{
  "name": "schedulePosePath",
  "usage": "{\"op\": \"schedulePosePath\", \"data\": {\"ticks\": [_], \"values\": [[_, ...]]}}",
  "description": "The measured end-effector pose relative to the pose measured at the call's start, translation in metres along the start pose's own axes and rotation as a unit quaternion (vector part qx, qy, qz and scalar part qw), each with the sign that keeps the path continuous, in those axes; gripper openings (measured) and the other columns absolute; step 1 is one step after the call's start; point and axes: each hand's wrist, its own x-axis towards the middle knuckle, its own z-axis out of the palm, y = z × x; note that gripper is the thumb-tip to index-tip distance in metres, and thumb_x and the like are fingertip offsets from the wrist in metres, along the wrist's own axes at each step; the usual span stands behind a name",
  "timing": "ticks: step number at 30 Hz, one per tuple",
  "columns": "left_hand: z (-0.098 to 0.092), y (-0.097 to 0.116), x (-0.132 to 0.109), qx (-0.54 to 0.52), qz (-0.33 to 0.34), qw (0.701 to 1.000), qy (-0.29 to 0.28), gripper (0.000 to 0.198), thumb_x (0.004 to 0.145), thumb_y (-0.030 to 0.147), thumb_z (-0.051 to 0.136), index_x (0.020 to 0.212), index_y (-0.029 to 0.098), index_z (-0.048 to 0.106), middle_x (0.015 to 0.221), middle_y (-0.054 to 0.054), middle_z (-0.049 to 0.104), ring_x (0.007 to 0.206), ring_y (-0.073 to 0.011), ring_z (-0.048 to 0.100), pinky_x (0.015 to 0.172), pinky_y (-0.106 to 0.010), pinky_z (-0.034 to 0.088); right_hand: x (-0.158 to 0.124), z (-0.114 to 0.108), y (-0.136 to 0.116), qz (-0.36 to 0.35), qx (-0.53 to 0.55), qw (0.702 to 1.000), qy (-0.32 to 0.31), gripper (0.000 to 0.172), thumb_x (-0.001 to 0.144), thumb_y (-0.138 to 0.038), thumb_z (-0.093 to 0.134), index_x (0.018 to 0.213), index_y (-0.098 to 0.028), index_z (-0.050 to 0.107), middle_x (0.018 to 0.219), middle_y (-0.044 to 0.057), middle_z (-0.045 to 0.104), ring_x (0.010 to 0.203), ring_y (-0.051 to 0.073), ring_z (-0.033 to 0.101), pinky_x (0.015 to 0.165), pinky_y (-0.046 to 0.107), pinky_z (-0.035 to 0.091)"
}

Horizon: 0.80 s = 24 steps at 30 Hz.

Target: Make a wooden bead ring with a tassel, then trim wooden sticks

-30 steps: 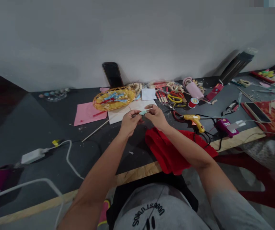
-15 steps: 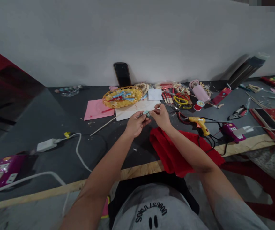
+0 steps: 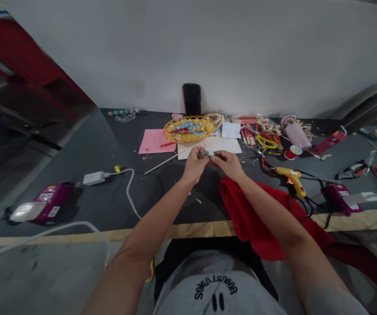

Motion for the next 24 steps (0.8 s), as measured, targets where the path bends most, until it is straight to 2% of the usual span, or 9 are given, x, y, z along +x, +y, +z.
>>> {"op": "schedulePosePath", "data": {"ticks": [3,6,9,12,17,21,24], "values": [[-0.005,-0.002,-0.001,0.003,-0.011,1.000,0.005,0.034,0.061,0.012,0.068,0.087,0.020,0.047,0.073,0.006,0.056,0.060,-0.0083,0.056,0.063,-0.023,0.053,0.007,0.002,0.001,0.016,0.007,1.000,-0.014,0.021,0.073,-0.034,0.066,0.086,-0.018,0.070,0.080,0.001,0.073,0.072,0.016,0.066,0.072,0.029,0.052],[-0.011,-0.006,0.000,0.000,-0.012,1.000,0.019,0.031,0.061,0.017,0.069,0.087,0.020,0.051,0.076,0.005,0.058,0.063,-0.0092,0.057,0.065,-0.025,0.053,0.012,0.004,-0.003,-0.004,-0.096,0.995,0.003,0.021,0.072,-0.023,0.058,0.086,-0.016,0.072,0.079,0.001,0.073,0.071,0.015,0.064,0.071,0.027,0.050],[-0.017,-0.008,0.002,0.065,0.023,0.998,0.006,0.032,0.063,0.021,0.071,0.093,0.019,0.062,0.082,0.001,0.064,0.069,-0.0123,0.060,0.069,-0.027,0.053,0.013,0.008,-0.009,-0.026,-0.187,0.982,0.007,0.025,0.072,-0.016,0.051,0.085,-0.015,0.073,0.075,0.001,0.071,0.070,0.015,0.062,0.069,0.025,0.046],[-0.022,-0.007,0.003,0.118,0.036,0.992,0.004,0.028,0.064,0.026,0.072,0.090,0.016,0.070,0.078,-0.001,0.068,0.069,-0.0138,0.062,0.071,-0.027,0.052,0.014,0.011,-0.014,-0.033,-0.222,0.974,0.014,0.023,0.074,-0.017,0.052,0.086,-0.017,0.072,0.077,0.000,0.071,0.071,0.015,0.062,0.071,0.025,0.046],[-0.027,-0.001,-0.001,0.107,0.043,0.993,0.024,0.019,0.064,0.026,0.074,0.079,0.016,0.069,0.068,0.002,0.066,0.062,-0.0117,0.060,0.067,-0.025,0.052,0.017,0.015,-0.014,-0.016,-0.276,0.960,0.033,0.012,0.080,-0.022,0.056,0.077,-0.021,0.067,0.068,0.000,0.067,0.064,0.016,0.059,0.066,0.027,0.044],[-0.031,0.007,0.002,0.082,-0.018,0.996,0.038,0.018,0.064,0.027,0.074,0.072,0.016,0.063,0.061,0.004,0.062,0.055,-0.0114,0.059,0.060,-0.025,0.052,0.016,0.025,-0.010,-0.044,-0.296,0.954,0.033,0.010,0.081,-0.022,0.055,0.078,-0.022,0.064,0.075,0.002,0.066,0.070,0.017,0.059,0.070,0.028,0.044],[-0.036,0.013,0.007,0.057,-0.074,0.994,0.048,0.018,0.067,0.028,0.070,0.068,0.017,0.056,0.056,0.004,0.058,0.050,-0.0113,0.058,0.055,-0.025,0.051,0.016,0.037,-0.004,-0.099,-0.306,0.946,0.029,0.009,0.083,-0.022,0.052,0.079,-0.022,0.060,0.084,0.005,0.066,0.081,0.018,0.060,0.079,0.028,0.044]]}}
